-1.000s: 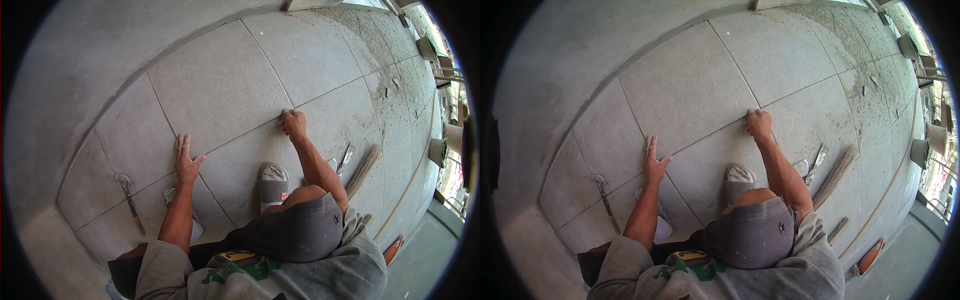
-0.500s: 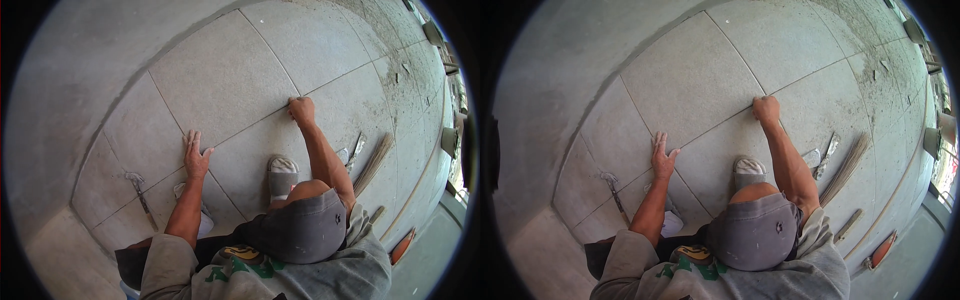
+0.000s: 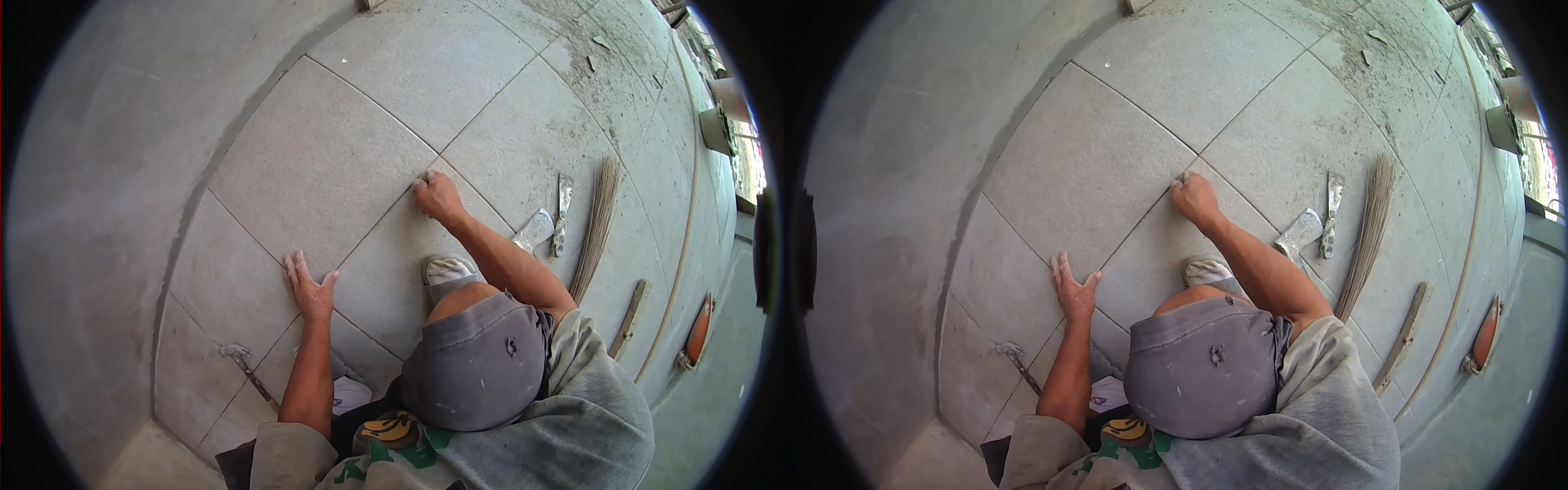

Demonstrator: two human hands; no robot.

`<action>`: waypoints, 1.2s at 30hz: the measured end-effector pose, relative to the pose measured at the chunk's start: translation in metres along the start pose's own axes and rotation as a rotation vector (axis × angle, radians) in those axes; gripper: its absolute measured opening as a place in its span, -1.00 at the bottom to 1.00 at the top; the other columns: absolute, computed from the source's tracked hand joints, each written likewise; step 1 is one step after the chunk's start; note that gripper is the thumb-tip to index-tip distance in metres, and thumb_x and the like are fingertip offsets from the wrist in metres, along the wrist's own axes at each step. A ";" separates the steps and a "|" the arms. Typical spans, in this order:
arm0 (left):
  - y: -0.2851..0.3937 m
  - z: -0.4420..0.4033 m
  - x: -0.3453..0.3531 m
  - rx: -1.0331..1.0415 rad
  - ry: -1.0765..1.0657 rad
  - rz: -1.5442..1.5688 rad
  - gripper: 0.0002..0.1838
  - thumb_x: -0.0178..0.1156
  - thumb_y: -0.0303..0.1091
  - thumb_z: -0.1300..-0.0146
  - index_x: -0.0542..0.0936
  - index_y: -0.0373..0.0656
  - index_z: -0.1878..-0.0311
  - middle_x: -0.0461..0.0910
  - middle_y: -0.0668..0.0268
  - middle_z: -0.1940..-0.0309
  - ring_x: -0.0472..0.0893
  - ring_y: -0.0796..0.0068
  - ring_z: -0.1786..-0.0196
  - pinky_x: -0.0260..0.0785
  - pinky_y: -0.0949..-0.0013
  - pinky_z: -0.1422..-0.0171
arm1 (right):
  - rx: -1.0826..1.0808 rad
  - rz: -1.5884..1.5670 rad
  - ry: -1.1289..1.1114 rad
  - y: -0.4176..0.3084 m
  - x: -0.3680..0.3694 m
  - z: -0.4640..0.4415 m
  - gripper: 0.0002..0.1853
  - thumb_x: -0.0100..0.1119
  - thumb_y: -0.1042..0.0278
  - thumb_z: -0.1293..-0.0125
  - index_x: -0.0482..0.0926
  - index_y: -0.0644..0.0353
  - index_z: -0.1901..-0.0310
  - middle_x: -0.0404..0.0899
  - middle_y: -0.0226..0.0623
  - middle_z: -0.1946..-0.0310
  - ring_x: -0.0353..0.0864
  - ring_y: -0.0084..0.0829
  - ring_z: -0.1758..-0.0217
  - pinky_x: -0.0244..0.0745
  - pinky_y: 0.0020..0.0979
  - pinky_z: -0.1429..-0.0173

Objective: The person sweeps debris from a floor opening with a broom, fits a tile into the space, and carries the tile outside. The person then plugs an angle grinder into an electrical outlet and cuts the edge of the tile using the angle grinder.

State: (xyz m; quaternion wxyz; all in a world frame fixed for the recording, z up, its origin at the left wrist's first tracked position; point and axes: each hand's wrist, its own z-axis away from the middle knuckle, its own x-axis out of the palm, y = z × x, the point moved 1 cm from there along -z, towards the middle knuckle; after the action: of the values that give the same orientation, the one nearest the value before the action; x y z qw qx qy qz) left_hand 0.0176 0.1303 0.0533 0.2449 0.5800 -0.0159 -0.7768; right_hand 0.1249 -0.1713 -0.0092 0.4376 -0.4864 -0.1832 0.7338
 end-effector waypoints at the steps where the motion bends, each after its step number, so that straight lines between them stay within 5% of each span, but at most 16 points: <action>1: 0.010 0.000 -0.004 0.001 -0.005 0.003 0.01 0.48 -0.25 0.01 0.09 -0.08 -0.47 -0.09 0.01 -0.51 0.00 -0.10 -0.52 -0.02 0.02 -0.57 | -0.159 0.065 0.103 0.002 0.003 0.011 -0.68 -0.01 0.26 -0.34 0.56 0.42 0.31 0.60 -0.08 0.58 0.64 -0.28 0.58 0.55 -0.28 0.46; 3: 0.026 -0.003 -0.010 -0.163 -0.044 0.015 0.12 0.51 -0.24 0.05 -0.03 -0.05 -0.50 -0.23 -0.06 -0.51 -0.03 -0.12 -0.52 -0.02 0.02 -0.58 | -0.325 0.128 0.207 -0.004 0.001 0.023 -0.66 0.01 0.25 -0.31 0.57 0.44 0.32 0.59 0.00 0.61 0.67 -0.21 0.58 0.58 -0.23 0.41; 5: 0.029 -0.003 -0.010 -0.181 -0.039 0.022 0.14 0.51 -0.24 0.06 -0.05 -0.05 -0.51 -0.25 -0.06 -0.51 -0.05 -0.11 -0.52 -0.02 0.02 -0.58 | 0.162 -0.320 -0.129 -0.012 -0.007 0.026 -0.72 0.00 0.31 -0.33 0.55 0.42 0.26 0.63 -0.04 0.47 0.66 -0.25 0.52 0.58 -0.30 0.48; 11: 0.016 0.005 0.012 -0.247 0.050 0.079 0.19 0.53 -0.25 0.08 -0.09 -0.10 -0.51 -0.19 -0.09 -0.50 -0.10 -0.06 -0.54 -0.06 0.06 -0.59 | 0.332 -0.572 -0.158 -0.036 -0.002 0.004 -0.71 -0.07 0.40 -0.31 0.53 0.53 0.29 0.63 -0.03 0.50 0.67 -0.22 0.56 0.63 -0.27 0.49; 19: 0.013 0.004 0.023 -0.406 0.096 0.123 0.20 0.54 -0.16 0.11 -0.07 -0.19 -0.49 -0.10 -0.06 -0.49 -0.09 -0.01 -0.54 -0.12 0.11 -0.60 | 0.261 -0.542 -0.139 -0.033 -0.008 0.007 -0.69 -0.09 0.43 -0.28 0.57 0.50 0.46 0.63 -0.04 0.57 0.68 -0.22 0.57 0.63 -0.28 0.49; 24: 0.023 0.016 0.023 -0.527 0.133 0.020 0.22 0.55 -0.03 0.14 -0.01 -0.27 -0.47 0.14 -0.04 -0.40 0.08 -0.03 -0.47 -0.04 0.11 -0.54 | 0.313 -0.532 -0.192 -0.031 -0.019 0.013 -0.67 -0.11 0.44 -0.28 0.57 0.50 0.48 0.63 -0.02 0.57 0.68 -0.19 0.57 0.64 -0.27 0.49; 30: 0.010 0.012 0.026 -0.461 0.163 0.047 0.19 0.56 -0.03 0.18 0.07 -0.23 -0.46 0.28 -0.08 -0.28 0.21 -0.06 -0.36 0.02 0.03 -0.49 | 0.304 -0.542 -0.185 -0.033 -0.016 -0.001 -0.72 -0.08 0.50 -0.14 0.60 0.43 0.60 0.65 0.01 0.57 0.70 -0.20 0.57 0.65 -0.28 0.43; 36: 0.022 0.016 0.019 -0.500 0.218 0.132 0.15 0.59 -0.10 0.21 0.13 -0.22 -0.43 0.31 -0.14 -0.22 0.27 -0.14 -0.30 0.12 0.02 -0.42 | 0.257 -0.514 -0.087 -0.031 -0.007 0.005 -0.66 -0.10 0.35 -0.34 0.57 0.43 0.44 0.62 -0.08 0.62 0.67 -0.26 0.61 0.62 -0.30 0.47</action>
State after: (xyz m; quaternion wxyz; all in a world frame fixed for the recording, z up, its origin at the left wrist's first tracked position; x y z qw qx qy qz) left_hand 0.0071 0.0993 0.0477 0.4308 0.5794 0.1651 -0.6719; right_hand 0.1360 -0.1587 0.0187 0.6588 -0.3327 -0.2247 0.6362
